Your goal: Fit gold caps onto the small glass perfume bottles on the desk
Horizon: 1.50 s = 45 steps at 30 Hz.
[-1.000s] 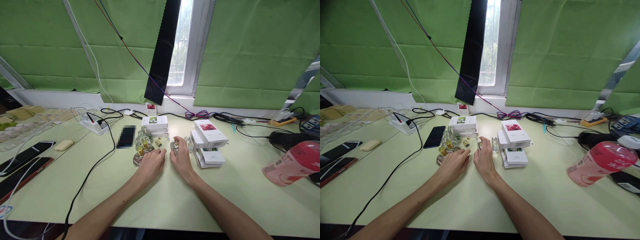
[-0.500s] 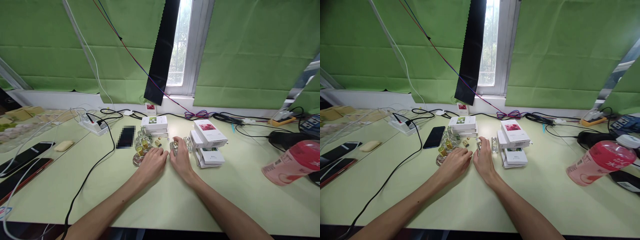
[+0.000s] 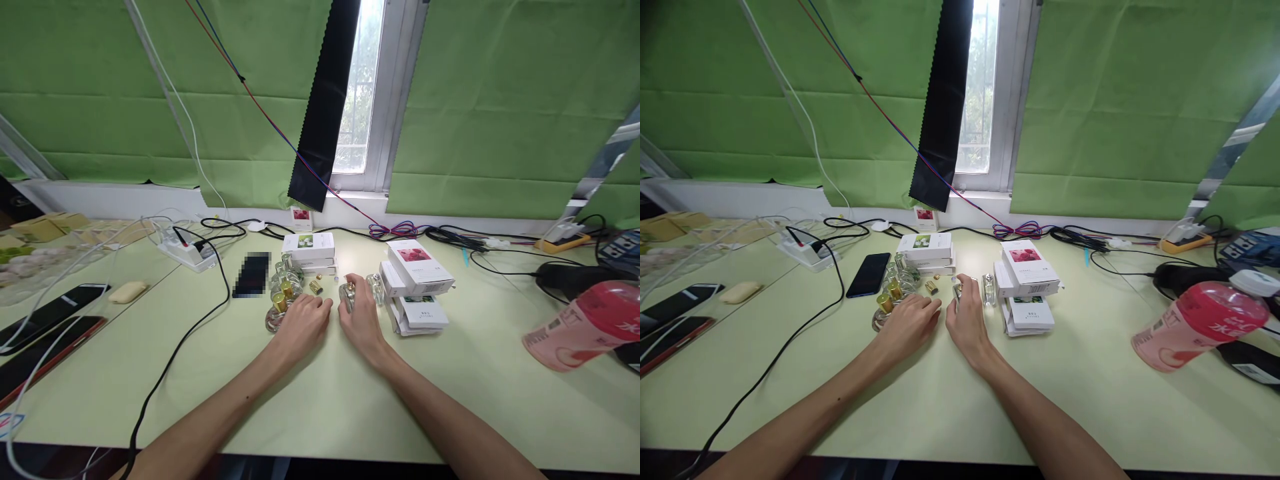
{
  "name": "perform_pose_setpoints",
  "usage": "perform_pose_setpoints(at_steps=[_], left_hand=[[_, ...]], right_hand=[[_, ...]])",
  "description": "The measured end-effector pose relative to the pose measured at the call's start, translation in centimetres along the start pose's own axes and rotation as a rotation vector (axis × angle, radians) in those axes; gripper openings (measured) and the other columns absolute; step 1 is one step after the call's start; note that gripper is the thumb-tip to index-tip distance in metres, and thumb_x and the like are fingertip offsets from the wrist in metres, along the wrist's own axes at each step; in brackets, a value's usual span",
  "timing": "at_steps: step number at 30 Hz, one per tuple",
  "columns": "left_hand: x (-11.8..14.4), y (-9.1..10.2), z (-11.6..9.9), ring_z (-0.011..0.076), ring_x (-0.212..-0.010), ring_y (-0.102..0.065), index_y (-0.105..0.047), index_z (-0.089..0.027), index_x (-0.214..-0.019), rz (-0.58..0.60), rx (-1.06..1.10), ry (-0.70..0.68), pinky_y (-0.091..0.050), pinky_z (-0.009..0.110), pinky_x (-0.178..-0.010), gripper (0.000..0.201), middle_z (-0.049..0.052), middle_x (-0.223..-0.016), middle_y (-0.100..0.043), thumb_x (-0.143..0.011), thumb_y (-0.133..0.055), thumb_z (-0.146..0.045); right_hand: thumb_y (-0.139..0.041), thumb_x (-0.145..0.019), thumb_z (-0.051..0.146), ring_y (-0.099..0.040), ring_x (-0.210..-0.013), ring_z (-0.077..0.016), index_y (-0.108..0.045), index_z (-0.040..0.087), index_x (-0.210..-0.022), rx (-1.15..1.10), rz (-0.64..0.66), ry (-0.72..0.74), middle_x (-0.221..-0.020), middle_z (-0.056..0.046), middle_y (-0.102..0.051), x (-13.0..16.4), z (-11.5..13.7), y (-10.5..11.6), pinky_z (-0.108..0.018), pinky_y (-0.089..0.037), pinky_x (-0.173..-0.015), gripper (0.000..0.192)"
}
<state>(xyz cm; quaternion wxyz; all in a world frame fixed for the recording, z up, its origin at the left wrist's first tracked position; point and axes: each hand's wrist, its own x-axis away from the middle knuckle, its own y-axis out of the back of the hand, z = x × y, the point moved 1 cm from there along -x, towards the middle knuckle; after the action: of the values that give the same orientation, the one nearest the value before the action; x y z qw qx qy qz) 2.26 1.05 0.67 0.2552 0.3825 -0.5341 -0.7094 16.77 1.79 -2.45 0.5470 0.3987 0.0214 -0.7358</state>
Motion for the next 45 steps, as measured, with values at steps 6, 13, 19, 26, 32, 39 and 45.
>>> perform_pose_setpoints(at_steps=[6,13,19,26,32,39,45], left_hand=[[-0.1,-0.4,0.5,0.0239,-0.071,-0.063,-0.059,-0.018,-0.082,-0.032,0.015,0.008,-0.041,0.033,-0.068,0.018,0.006,-0.07,-0.066,-0.094,-0.048,-0.011],[-0.1,-1.1,1.2,0.0215,-0.062,-0.061,-0.057,-0.019,-0.075,-0.131,0.013,0.017,-0.039,0.032,-0.066,0.026,0.004,-0.064,-0.064,-0.098,-0.045,-0.016],[-0.1,-1.5,1.3,0.0217,-0.059,-0.061,-0.057,-0.019,-0.073,-0.19,-0.005,0.008,-0.039,0.032,-0.064,0.026,0.004,-0.06,-0.062,-0.097,-0.045,-0.017],[-0.1,-1.3,1.3,0.0209,-0.058,-0.06,-0.057,-0.019,-0.073,-0.205,-0.007,0.008,-0.042,0.032,-0.064,0.026,0.004,-0.06,-0.061,-0.096,-0.046,-0.018],[0.1,-0.5,0.6,0.0237,-0.073,-0.065,-0.06,-0.018,-0.088,-0.233,0.124,-0.036,-0.048,0.034,-0.068,0.013,0.006,-0.076,-0.066,-0.095,-0.048,-0.018],[0.5,-0.3,-0.4,0.0279,-0.105,-0.065,-0.044,-0.02,-0.134,-0.214,0.453,0.027,-0.057,0.041,-0.082,0.05,0.013,-0.124,-0.059,-0.087,-0.061,-0.024],[0.5,-0.4,-0.6,0.0274,-0.118,-0.062,-0.034,-0.025,-0.145,-0.169,0.693,0.11,-0.057,0.04,-0.09,0.065,0.014,-0.144,-0.045,-0.086,-0.062,-0.023]], right_hand=[[-0.046,-0.08,0.003,-0.057,-0.115,-0.0256,-0.047,0.017,-0.126,-0.007,0.001,0.006,-0.119,-0.013,-0.059,0.1,-0.1,-0.1,-0.042,-0.05,-0.098,0.048],[-0.046,-0.08,0.004,-0.058,-0.113,-0.0262,-0.048,0.018,-0.124,-0.007,-0.002,0.013,-0.117,-0.013,-0.059,0.1,-0.1,-0.1,-0.042,-0.051,-0.096,0.046],[-0.046,-0.081,0.005,-0.058,-0.113,-0.0263,-0.048,0.018,-0.125,-0.011,0.001,0.012,-0.118,-0.013,-0.059,0.0,-0.2,-0.1,-0.043,-0.051,-0.097,0.046],[-0.047,-0.082,0.006,-0.058,-0.113,-0.0264,-0.048,0.018,-0.124,-0.016,-0.012,0.024,-0.117,-0.013,-0.06,0.0,-0.1,-0.1,-0.044,-0.051,-0.097,0.044],[-0.048,-0.085,0.009,-0.058,-0.112,-0.0256,-0.049,0.018,-0.123,-0.045,-0.026,-0.005,-0.117,-0.012,-0.06,0.0,0.1,-0.1,-0.044,-0.05,-0.098,0.04],[-0.05,-0.088,0.014,-0.058,-0.113,-0.0257,-0.05,0.018,-0.123,-0.066,-0.028,-0.033,-0.118,-0.013,-0.06,0.0,0.6,0.2,-0.045,-0.051,-0.099,0.035],[-0.057,-0.084,0.017,-0.06,-0.113,-0.0251,-0.05,0.019,-0.122,-0.097,-0.032,-0.055,-0.119,-0.011,-0.061,0.1,1.1,0.2,-0.044,-0.053,-0.098,0.038]])
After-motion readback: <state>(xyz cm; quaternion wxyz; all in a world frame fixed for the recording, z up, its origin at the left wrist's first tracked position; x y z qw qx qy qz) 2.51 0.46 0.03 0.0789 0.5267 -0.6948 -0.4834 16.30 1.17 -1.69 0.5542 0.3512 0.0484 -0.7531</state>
